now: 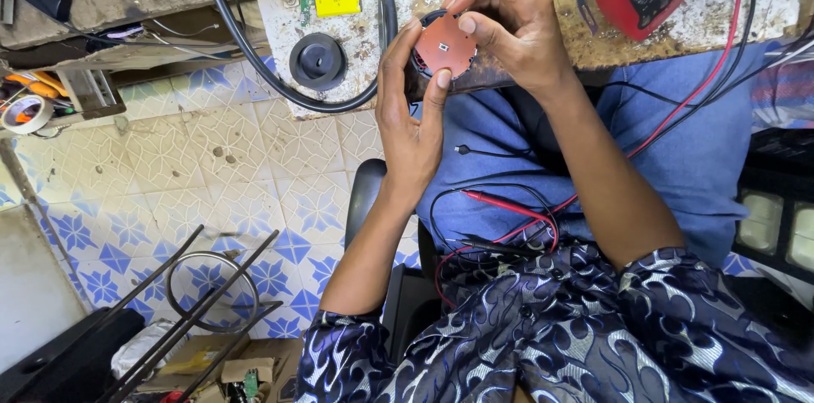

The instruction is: Soldering a wire onto a small circuit board and then inspecting the board at a repair station.

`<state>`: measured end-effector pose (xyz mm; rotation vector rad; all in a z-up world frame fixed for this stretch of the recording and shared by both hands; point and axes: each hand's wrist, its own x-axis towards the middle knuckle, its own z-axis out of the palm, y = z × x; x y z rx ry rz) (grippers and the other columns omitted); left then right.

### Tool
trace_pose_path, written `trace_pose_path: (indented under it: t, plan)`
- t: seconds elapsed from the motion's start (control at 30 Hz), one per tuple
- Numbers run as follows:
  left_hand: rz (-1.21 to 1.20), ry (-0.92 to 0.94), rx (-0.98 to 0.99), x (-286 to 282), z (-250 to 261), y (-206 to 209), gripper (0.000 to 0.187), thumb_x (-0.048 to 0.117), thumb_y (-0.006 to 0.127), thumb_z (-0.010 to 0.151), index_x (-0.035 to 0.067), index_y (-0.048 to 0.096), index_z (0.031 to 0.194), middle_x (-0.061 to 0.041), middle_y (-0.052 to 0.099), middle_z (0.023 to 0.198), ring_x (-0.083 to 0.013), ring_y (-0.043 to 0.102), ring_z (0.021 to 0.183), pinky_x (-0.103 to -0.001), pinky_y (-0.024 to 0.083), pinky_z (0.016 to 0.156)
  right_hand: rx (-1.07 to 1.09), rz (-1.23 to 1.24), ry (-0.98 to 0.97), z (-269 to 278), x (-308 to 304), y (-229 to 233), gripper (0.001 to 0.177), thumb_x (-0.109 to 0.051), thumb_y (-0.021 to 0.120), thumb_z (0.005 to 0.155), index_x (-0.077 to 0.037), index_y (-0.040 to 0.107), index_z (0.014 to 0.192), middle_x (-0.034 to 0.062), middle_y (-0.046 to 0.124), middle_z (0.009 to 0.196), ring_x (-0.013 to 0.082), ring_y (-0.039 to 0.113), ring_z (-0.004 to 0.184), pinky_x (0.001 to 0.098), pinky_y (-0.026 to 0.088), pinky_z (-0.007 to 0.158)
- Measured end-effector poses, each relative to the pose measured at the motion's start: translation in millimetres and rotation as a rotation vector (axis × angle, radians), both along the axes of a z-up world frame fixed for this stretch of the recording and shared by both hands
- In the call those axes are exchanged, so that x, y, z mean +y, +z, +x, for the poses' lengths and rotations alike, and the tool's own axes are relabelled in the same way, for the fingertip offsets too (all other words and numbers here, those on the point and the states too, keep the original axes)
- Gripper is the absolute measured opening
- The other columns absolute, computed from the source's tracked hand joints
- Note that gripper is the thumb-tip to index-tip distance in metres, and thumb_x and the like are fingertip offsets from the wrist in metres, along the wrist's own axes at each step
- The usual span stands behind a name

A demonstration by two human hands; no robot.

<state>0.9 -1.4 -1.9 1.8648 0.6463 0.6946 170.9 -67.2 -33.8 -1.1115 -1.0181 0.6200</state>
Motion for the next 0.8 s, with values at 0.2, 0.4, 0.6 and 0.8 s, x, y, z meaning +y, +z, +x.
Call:
trace_pose_path:
  t: [0.2, 0.4, 0.6, 0.8]
  plan:
    - [-0.024, 0.000, 0.008, 0, -1, 2, 0.043, 0.033, 0.045, 0.115, 0.010, 0.046, 0.152, -0.013, 0.051, 0.157, -0.0280, 0.048, 0.152, -0.042, 0.039, 0.132, -0.021, -0.009, -0.013, 0, 0, 3, 0.025, -0.023, 0.057, 0.111, 0.001, 0.061, 0.113, 0.0168, 0.056, 0.115, 0.0248, 0.057, 0.109, 0.0317, 0.048, 0.090]
    - [-0.115, 0.018, -0.024, 2, -1, 5, 0.051, 0.044, 0.033, 0.116, 0.010, 0.049, 0.150, -0.011, 0.055, 0.154, -0.0255, 0.051, 0.149, -0.040, 0.039, 0.129, -0.038, -0.047, -0.017, 1, -2, 2, 0.031, -0.029, 0.051, 0.110, 0.001, 0.062, 0.114, 0.0157, 0.057, 0.117, 0.0214, 0.057, 0.103, 0.0285, 0.046, 0.082]
    - [-0.185, 0.028, -0.062, 0, -1, 3, 0.053, 0.044, 0.035, 0.115, 0.007, 0.046, 0.151, -0.012, 0.054, 0.154, -0.0250, 0.051, 0.148, -0.039, 0.040, 0.129, -0.041, -0.024, -0.002, 1, -4, 2, 0.032, -0.023, 0.047, 0.106, 0.003, 0.061, 0.117, 0.0155, 0.056, 0.118, 0.0191, 0.054, 0.097, 0.0283, 0.044, 0.080]
    - [-0.236, 0.005, -0.134, 0, 0, -4, 0.052, 0.043, 0.037, 0.115, 0.007, 0.045, 0.151, -0.014, 0.054, 0.155, -0.0270, 0.051, 0.150, -0.040, 0.041, 0.131, -0.090, 0.091, -0.034, 6, -5, -2, 0.025, -0.012, 0.049, 0.100, 0.002, 0.068, 0.107, 0.0201, 0.061, 0.117, 0.0281, 0.055, 0.112, 0.0399, 0.045, 0.097]
